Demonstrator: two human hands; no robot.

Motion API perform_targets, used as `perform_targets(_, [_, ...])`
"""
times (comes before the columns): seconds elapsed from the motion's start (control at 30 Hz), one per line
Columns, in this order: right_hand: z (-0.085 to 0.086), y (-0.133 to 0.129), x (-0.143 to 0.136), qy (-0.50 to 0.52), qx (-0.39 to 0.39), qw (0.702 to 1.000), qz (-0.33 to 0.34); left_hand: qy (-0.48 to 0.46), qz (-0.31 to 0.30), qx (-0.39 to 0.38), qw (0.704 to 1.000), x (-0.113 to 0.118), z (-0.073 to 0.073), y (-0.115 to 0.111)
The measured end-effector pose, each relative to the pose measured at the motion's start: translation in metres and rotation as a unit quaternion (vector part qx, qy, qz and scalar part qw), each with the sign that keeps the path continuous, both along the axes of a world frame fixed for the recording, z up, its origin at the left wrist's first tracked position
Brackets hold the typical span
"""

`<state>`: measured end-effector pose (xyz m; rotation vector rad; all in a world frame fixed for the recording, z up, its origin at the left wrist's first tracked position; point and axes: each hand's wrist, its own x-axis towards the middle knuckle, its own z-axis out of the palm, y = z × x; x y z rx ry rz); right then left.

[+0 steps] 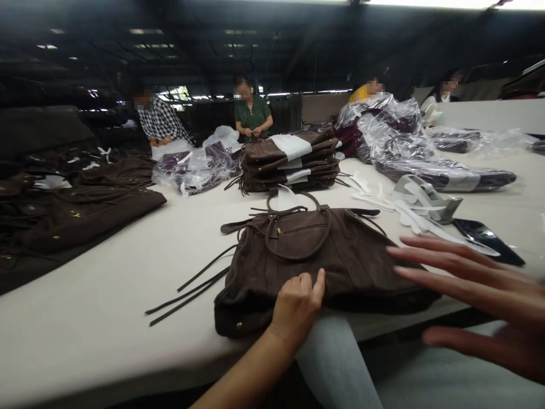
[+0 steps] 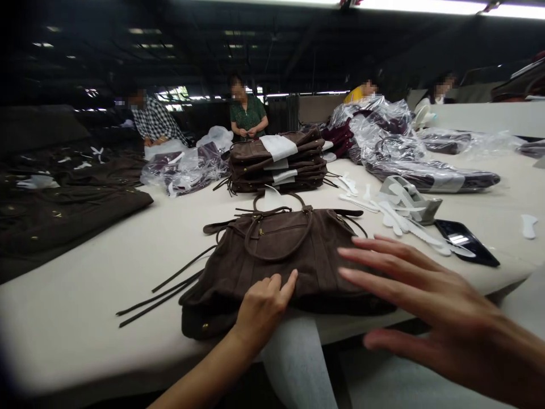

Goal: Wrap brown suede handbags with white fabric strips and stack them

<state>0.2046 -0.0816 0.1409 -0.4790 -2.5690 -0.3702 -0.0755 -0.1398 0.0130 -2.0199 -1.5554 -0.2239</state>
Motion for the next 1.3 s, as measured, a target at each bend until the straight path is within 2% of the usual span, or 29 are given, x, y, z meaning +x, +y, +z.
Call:
perform_targets(0.1, [-0.022, 0.024, -0.044, -0.119, -0.024, 0.993, -0.014, -0.010, 0.013, -0.022, 1.000, 0.000, 0.004, 0.016])
perform_targets(0.17, [-0.045, 0.042, -0.052, -0.166, -0.045, 0.984, -0.036, -0.003, 0.005, -0.028, 1.000, -0.003, 0.004, 0.019])
perform_targets(0.23, [-0.067, 0.054, -0.047, -0.182, -0.066, 0.979, -0.057, 0.006, -0.021, -0.033, 0.999, -0.009, 0.002, 0.017])
perform_targets(0.3, [-0.081, 0.055, -0.037, -0.178, -0.074, 0.979, -0.066, 0.011, -0.052, -0.035, 0.998, -0.016, 0.001, 0.012])
perform_targets(0.5, [-0.099, 0.047, -0.022, -0.134, -0.065, 0.988, -0.033, -0.018, -0.114, -0.058, 0.992, -0.033, 0.006, 0.004])
perform_targets(0.63, [-0.125, 0.066, -0.010, -0.105, -0.045, 0.994, 0.001, -0.030, -0.081, -0.113, 0.990, -0.047, 0.012, -0.005])
perform_targets(0.73, [-0.144, 0.076, 0.002, -0.095, -0.039, 0.995, 0.016, -0.017, -0.051, -0.141, 0.989, -0.055, 0.010, -0.016])
perform_targets(0.8, [-0.150, 0.074, 0.007, -0.083, -0.045, 0.996, 0.009, -0.003, -0.044, -0.147, 0.988, -0.055, 0.007, -0.022])
perform_targets(0.87, [-0.149, 0.065, 0.010, -0.078, -0.059, 0.995, -0.008, 0.012, -0.035, -0.150, 0.988, -0.051, 0.004, -0.026])
perform_targets(0.93, [-0.138, 0.055, 0.011, -0.083, -0.085, 0.993, -0.024, 0.021, -0.031, -0.152, 0.988, -0.047, 0.003, -0.027])
perform_targets(1.03, [-0.109, 0.049, 0.006, -0.090, -0.158, 0.983, -0.027, 0.020, -0.036, -0.142, 0.989, -0.045, 0.000, -0.025])
perform_targets(1.1, [-0.082, 0.058, -0.009, -0.057, -0.224, 0.973, -0.025, 0.016, -0.041, -0.128, 0.991, -0.048, -0.005, -0.024])
perform_targets(1.2, [-0.045, 0.093, -0.061, 0.025, -0.287, 0.957, -0.032, 0.013, -0.051, -0.098, 0.994, -0.051, -0.017, -0.022])
perform_targets(1.27, [-0.031, 0.130, -0.113, 0.033, -0.300, 0.951, -0.061, 0.008, -0.045, -0.057, 0.997, -0.051, -0.026, -0.022])
perform_targets(1.3, [-0.029, 0.152, -0.140, 0.023, -0.322, 0.941, -0.104, 0.003, -0.037, -0.033, 0.999, -0.050, -0.031, -0.022])
